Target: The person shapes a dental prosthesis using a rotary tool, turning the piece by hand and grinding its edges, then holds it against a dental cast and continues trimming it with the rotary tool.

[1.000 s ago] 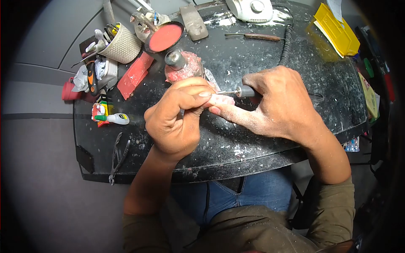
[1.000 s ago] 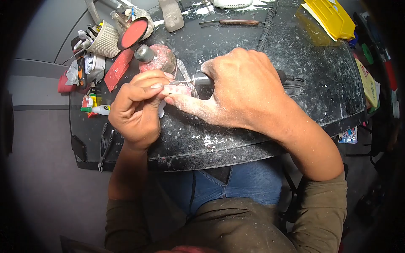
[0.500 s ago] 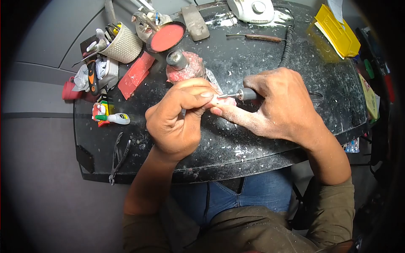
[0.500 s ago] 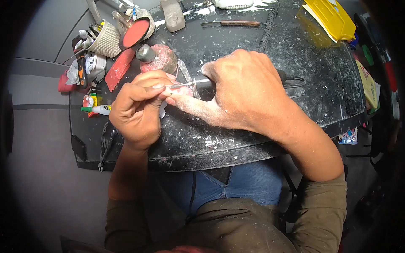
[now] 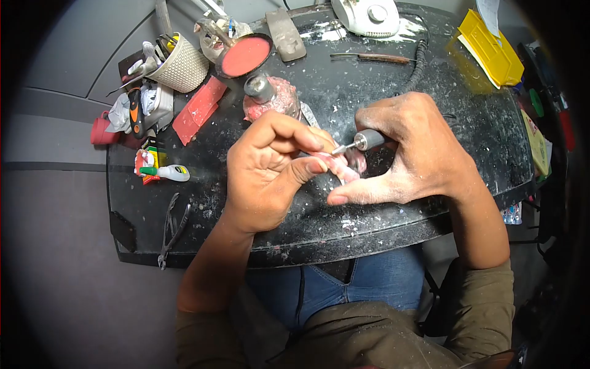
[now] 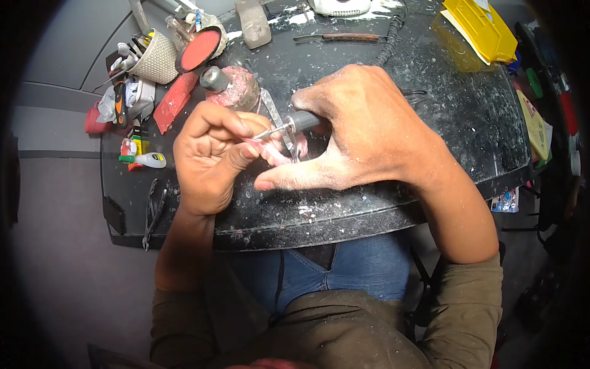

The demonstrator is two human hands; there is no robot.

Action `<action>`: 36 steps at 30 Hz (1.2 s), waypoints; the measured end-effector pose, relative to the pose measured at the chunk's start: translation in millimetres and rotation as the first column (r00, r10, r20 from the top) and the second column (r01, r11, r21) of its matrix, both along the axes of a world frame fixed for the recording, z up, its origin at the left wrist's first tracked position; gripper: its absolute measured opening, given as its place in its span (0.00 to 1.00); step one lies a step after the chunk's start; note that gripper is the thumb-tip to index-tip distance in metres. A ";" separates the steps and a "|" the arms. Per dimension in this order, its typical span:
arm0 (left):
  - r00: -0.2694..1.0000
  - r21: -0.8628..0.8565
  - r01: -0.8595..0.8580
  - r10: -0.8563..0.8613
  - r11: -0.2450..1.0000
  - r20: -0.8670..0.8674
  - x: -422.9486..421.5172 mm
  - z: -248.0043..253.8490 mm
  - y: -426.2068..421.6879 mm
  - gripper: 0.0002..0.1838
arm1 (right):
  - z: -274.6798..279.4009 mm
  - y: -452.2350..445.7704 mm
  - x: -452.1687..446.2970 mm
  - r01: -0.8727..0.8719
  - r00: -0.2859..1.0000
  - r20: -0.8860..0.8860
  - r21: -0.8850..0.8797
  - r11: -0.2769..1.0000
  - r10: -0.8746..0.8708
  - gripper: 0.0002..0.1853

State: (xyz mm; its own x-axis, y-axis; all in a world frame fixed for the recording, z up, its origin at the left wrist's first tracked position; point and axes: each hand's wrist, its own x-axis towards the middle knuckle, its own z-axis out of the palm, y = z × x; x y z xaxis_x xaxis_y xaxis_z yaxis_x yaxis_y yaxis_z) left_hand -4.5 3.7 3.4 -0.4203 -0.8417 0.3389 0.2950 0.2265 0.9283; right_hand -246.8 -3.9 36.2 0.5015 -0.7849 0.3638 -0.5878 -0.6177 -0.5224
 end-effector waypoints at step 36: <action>0.982 0.183 0.185 -0.188 0.966 0.000 6.2 10.2 -5.8 0.10 | -4.6 -5.9 -2.2 -0.220 0.974 0.049 -0.022 0.975 0.221 0.37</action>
State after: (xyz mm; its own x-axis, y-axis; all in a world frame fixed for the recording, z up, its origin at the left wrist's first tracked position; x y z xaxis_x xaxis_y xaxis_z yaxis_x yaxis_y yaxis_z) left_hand 1.6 -2.1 13.6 -0.5800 -0.7947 0.1788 0.2995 -0.0039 0.9541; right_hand -249.0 -9.8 31.6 0.6422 -0.6507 0.4051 -0.4090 -0.7379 -0.5369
